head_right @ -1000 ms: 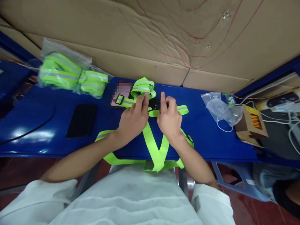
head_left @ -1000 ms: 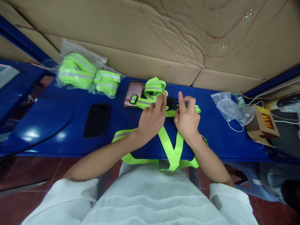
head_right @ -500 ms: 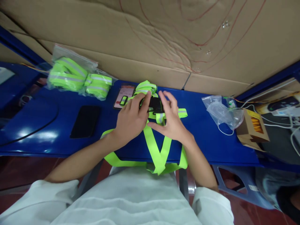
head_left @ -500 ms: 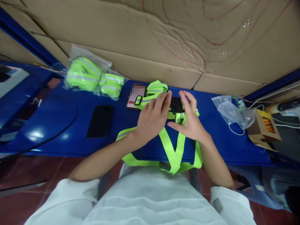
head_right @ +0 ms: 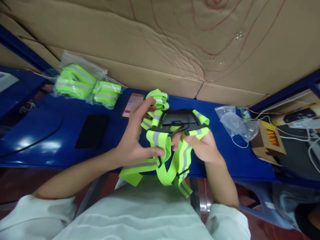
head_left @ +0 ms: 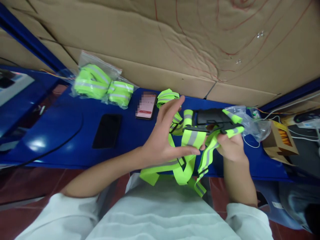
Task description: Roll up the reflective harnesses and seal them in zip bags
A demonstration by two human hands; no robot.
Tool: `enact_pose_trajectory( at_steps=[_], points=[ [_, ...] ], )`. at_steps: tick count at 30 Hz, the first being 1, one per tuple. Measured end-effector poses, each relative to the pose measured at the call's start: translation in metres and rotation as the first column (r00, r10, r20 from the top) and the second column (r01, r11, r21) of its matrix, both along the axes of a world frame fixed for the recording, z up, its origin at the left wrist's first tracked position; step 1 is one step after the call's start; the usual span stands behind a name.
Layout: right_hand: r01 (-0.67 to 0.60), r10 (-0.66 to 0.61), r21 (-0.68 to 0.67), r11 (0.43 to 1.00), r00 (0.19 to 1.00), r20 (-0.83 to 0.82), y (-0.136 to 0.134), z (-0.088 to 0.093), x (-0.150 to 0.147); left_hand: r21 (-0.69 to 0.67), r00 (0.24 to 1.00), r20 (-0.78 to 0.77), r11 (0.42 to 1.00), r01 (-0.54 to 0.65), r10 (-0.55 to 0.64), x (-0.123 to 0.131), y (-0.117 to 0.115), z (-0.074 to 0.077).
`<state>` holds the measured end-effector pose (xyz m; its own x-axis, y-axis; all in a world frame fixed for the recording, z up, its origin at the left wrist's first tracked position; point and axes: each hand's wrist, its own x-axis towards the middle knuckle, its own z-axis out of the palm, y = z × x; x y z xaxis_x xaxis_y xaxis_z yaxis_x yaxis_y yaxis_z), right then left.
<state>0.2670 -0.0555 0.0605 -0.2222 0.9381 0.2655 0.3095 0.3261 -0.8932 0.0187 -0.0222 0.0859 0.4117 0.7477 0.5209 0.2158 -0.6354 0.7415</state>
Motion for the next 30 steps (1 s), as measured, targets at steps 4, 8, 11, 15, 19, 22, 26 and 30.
enact_pose_trajectory(
  at_steps=[4, 8, 11, 15, 19, 22, 26, 30],
  points=[
    [-0.092, 0.06, -0.15, 0.984, 0.977, -0.203, 0.027, 0.006, -0.017, -0.457, 0.964, 0.203, 0.854, 0.249, -0.173, 0.003, 0.018, -0.005],
    [-0.077, 0.008, -0.257, 0.963, 0.966, -0.259, 0.042, -0.005, -0.031, -0.679, 0.932, 0.338, 0.653, 0.336, -0.129, 0.006, 0.033, -0.026],
    [-0.143, 0.054, -0.329, 0.933, 0.963, -0.265, 0.045, -0.017, -0.035, -0.725, 0.946, 0.311, 0.62, 0.3, -0.094, 0.005, 0.042, -0.046],
    [-0.025, 0.005, -0.24, 0.97, 0.997, -0.081, 0.046, -0.024, -0.04, -0.708, 0.976, 0.213, 0.696, 0.122, 0.046, 0.001, 0.05, -0.063],
    [0.086, -0.087, -0.123, 0.989, 0.996, -0.008, 0.047, -0.03, -0.041, -0.758, 0.902, 0.384, 0.624, 0.189, 0.194, 0.003, 0.05, -0.062],
    [0.051, -0.106, -0.269, 0.962, 0.975, -0.194, 0.048, -0.036, -0.041, -0.812, 0.814, 0.542, 0.381, 0.443, 0.208, 0.005, 0.048, -0.056],
    [-0.022, -0.196, -0.422, 0.906, 0.863, -0.466, 0.047, -0.041, -0.049, -0.849, 0.85, 0.498, 0.295, 0.438, 0.169, 0.005, 0.046, -0.053],
    [-0.198, -0.161, -0.48, 0.855, 0.778, -0.607, 0.042, -0.042, -0.061, -0.736, 0.92, 0.39, 0.612, 0.29, 0.035, 0.001, 0.049, -0.059]
  ],
)
